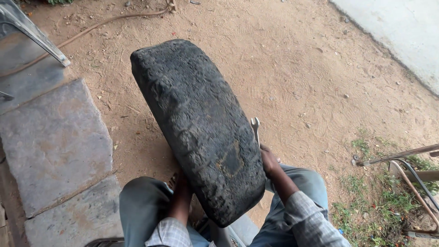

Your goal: The person sits on the ground holding a large tire and uses a spanner to pry and work around the tire bead, repositioning the tire and turning it over to work the opposite side, continuing the same bead work until the end.

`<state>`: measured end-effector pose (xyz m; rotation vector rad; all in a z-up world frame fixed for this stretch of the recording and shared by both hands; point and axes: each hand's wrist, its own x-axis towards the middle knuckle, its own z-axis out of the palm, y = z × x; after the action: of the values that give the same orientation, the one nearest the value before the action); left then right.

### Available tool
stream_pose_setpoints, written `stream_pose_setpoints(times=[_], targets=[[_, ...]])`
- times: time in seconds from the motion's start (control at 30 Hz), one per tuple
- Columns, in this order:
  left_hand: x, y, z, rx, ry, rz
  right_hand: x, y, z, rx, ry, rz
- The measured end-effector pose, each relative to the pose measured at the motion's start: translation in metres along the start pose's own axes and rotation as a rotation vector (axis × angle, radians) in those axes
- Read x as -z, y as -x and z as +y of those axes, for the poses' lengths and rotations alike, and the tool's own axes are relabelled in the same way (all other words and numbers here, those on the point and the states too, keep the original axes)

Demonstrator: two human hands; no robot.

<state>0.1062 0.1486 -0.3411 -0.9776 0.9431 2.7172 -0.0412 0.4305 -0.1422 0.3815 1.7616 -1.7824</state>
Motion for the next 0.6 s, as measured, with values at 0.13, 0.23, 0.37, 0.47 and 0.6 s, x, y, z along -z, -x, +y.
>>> stream_pose_setpoints(times=[0.13,0.23,0.37,0.47,0.6], targets=[[-0.021,0.015,0.034,-0.033,0.013,-0.023,-0.023,-0.043,-0.013,0.047,0.218,-0.08],[-0.038,0.012,0.055,-0.069,0.043,-0.042,-0.038,-0.078,0.004,-0.104,0.025,-0.204],[-0.054,0.005,0.069,-0.111,0.098,-0.053,-0.045,-0.104,0.005,-0.155,0.06,-0.495],[-0.07,-0.009,0.082,-0.147,0.133,-0.083,-0.044,-0.126,-0.032,-0.094,0.177,-0.427],[-0.096,-0.015,0.09,-0.169,0.168,-0.142,-0.024,-0.134,-0.089,-0.007,0.316,-0.304]])
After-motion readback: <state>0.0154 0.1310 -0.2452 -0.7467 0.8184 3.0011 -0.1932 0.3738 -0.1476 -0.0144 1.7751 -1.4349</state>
